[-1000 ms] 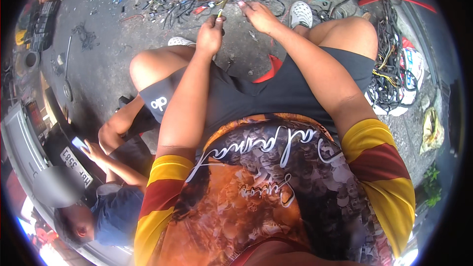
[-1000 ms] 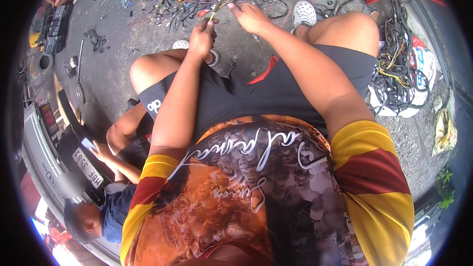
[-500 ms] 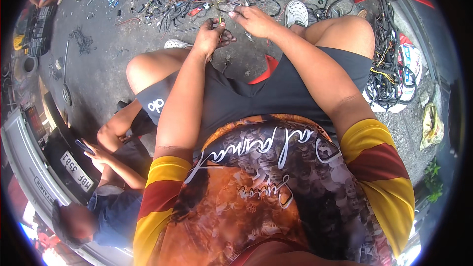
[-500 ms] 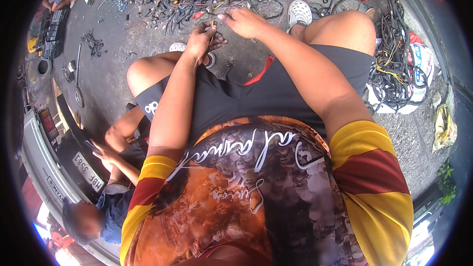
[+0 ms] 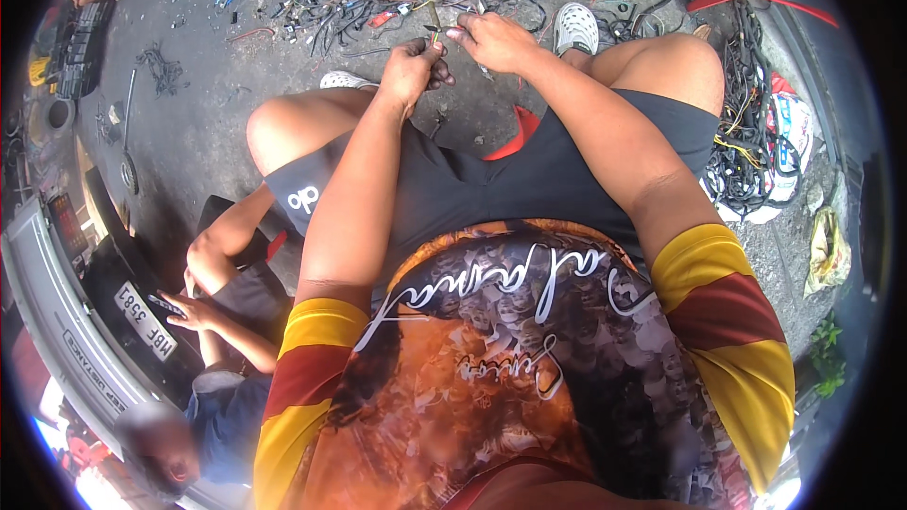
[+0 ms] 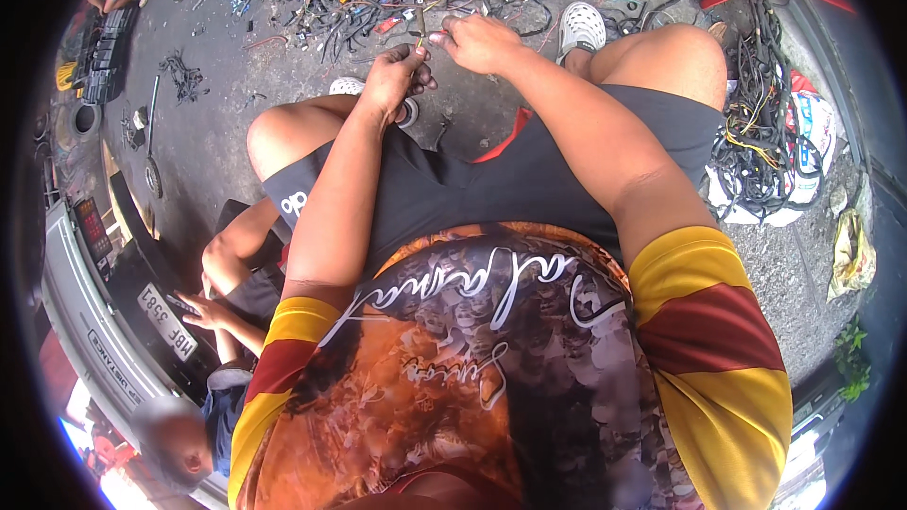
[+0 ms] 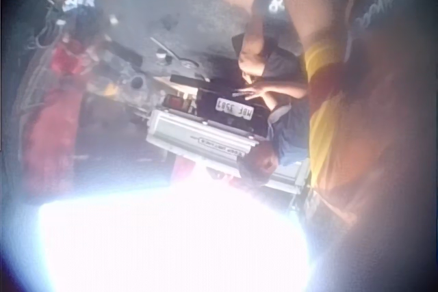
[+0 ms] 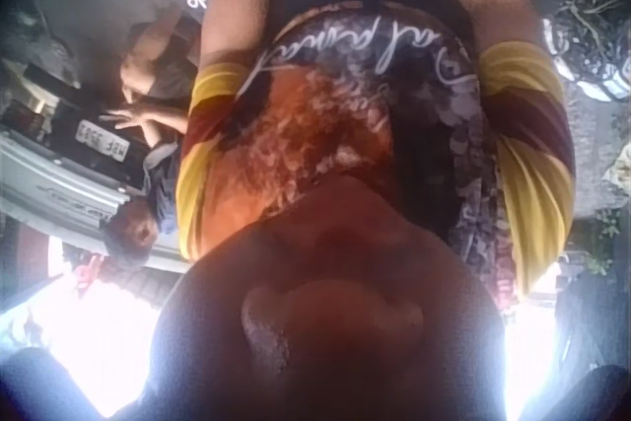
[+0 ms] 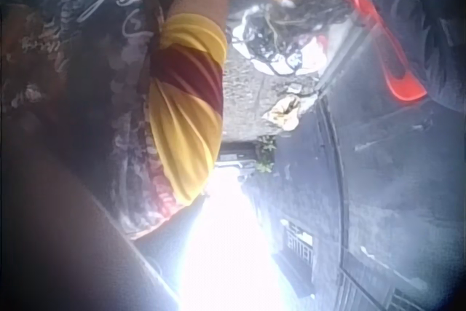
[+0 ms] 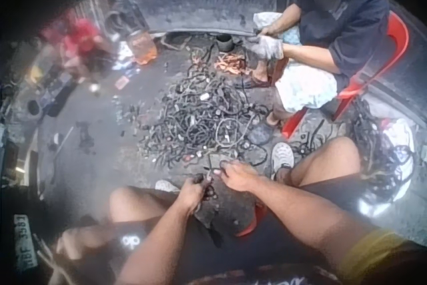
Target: Stripping and splicing automotive electrical wires for a harness repair.
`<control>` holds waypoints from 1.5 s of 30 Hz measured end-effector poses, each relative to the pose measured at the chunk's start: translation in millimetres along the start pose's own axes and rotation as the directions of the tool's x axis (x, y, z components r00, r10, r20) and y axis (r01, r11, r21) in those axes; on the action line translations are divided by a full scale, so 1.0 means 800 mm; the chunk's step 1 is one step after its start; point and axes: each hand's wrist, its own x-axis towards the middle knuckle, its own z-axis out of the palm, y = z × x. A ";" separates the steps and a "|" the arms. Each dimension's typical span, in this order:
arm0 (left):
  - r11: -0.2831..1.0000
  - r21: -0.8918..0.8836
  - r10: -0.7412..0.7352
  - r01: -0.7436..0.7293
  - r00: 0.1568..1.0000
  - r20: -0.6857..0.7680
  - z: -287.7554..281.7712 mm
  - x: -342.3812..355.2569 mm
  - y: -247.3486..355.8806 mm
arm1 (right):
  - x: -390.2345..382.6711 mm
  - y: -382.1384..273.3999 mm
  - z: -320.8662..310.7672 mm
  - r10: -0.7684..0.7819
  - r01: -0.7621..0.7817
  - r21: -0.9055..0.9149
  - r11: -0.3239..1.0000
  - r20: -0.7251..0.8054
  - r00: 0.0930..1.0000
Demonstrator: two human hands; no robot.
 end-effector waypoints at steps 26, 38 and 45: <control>0.992 0.123 0.022 0.003 0.980 -0.199 0.016 0.031 -0.031 | 0.003 0.027 0.033 -0.003 0.007 -0.081 0.997 0.041 0.999; 0.998 0.061 0.001 0.013 0.976 -0.216 0.003 0.010 -0.017 | 0.028 0.108 0.049 0.386 -0.386 0.037 0.922 0.006 0.923; 1.000 -0.011 0.016 -0.019 0.975 -0.221 -0.004 0.004 -0.012 | 0.002 0.013 0.019 -0.004 0.023 0.210 0.977 -0.090 0.996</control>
